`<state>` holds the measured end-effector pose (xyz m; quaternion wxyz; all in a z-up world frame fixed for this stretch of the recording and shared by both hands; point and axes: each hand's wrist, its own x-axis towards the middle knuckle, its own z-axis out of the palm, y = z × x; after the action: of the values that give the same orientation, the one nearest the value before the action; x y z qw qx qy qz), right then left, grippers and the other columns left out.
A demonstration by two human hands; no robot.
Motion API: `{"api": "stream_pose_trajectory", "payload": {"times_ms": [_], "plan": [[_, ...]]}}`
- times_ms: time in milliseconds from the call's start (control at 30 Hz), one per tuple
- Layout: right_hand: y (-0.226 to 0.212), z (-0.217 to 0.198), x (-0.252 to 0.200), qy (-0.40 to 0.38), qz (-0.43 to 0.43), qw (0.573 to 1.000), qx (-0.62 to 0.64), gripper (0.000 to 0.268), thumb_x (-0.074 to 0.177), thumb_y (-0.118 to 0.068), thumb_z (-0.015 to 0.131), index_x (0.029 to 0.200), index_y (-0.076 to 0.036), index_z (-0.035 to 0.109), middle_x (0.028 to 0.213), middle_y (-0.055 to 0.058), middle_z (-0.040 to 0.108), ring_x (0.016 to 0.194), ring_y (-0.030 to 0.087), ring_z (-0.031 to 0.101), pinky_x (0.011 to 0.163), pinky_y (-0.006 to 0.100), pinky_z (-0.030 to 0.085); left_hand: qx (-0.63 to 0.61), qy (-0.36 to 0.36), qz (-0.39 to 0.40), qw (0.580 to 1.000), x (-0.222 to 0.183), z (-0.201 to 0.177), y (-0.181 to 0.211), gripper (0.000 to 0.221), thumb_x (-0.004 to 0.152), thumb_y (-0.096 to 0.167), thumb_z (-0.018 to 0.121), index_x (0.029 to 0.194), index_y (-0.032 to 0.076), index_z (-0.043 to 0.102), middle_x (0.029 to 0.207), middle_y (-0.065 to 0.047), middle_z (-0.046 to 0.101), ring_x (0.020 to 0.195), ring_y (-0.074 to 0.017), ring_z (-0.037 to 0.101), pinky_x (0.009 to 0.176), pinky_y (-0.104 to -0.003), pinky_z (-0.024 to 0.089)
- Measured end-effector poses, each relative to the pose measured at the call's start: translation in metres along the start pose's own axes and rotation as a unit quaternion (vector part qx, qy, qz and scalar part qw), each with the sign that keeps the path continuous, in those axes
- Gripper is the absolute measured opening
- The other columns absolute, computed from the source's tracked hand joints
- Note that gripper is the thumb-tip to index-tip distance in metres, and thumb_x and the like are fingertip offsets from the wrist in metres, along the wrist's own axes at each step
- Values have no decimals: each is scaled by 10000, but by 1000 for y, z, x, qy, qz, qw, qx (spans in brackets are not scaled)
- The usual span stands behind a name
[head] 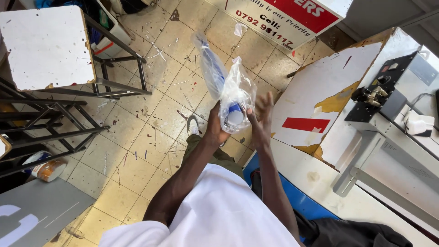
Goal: Cutting a blue vinyl sheet, rolling it up, wrapping it in plastic, and peeling the protective film from a large acrylic sheet.
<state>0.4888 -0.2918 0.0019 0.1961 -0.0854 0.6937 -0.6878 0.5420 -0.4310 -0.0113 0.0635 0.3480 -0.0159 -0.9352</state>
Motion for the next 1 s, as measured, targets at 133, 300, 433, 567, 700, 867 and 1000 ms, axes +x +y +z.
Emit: {"api": "stream_pose_trajectory", "payload": {"times_ms": [133,300,433,567,700,867,1000], "plan": [[-5,10,16,-53,44,992,102,772,983,-178,913,1640,39,572,1366,144,735,1254,200,670,1104,360,552,-15,10,13,1000,-5,-3,7,337,1015,339,806,1148,30,787,1123,-194,845,995,-352,823,959,-584,677],[-24,9,29,2,-10,996,87,317,919,-113,956,1184,-15,812,860,43,715,780,92,668,736,258,533,165,-9,182,969,-55,-1,12,1004,1089,637,654,1854,299,98,1888,-259,197,1664,-546,337,1287,-734,372],[-65,32,20,-48,-37,996,63,208,953,-76,923,1123,-16,819,843,25,679,788,73,636,765,252,528,437,43,317,841,-62,7,20,1149,934,492,925,1842,241,267,1871,-237,254,1731,-445,241,1396,-629,198],[-76,38,14,-98,-176,979,-19,118,981,35,837,1057,-54,853,951,97,611,830,150,559,740,314,463,457,49,436,774,-30,22,35,711,926,270,892,1559,98,618,1478,-152,543,1440,-319,550,1276,-560,387],[-52,17,17,-185,-188,960,94,130,948,90,801,1065,38,826,1158,188,643,949,196,661,801,378,545,463,48,501,729,-24,44,53,322,947,14,808,1246,129,770,1218,-28,499,1142,-184,535,1071,-436,463],[-16,18,43,-194,-159,932,262,774,944,1,824,1592,-98,413,1432,175,567,1268,334,692,1020,446,643,453,34,566,688,-7,48,66,261,895,-45,841,939,122,644,952,-6,547,929,-159,597,951,-355,489],[-20,55,56,-141,-295,945,-36,577,934,30,898,1475,15,698,1415,210,615,1352,354,633,1089,525,548,443,-8,543,713,-15,60,67,318,869,-111,792,871,104,556,828,-50,570,863,-131,597,866,-332,466]]}}
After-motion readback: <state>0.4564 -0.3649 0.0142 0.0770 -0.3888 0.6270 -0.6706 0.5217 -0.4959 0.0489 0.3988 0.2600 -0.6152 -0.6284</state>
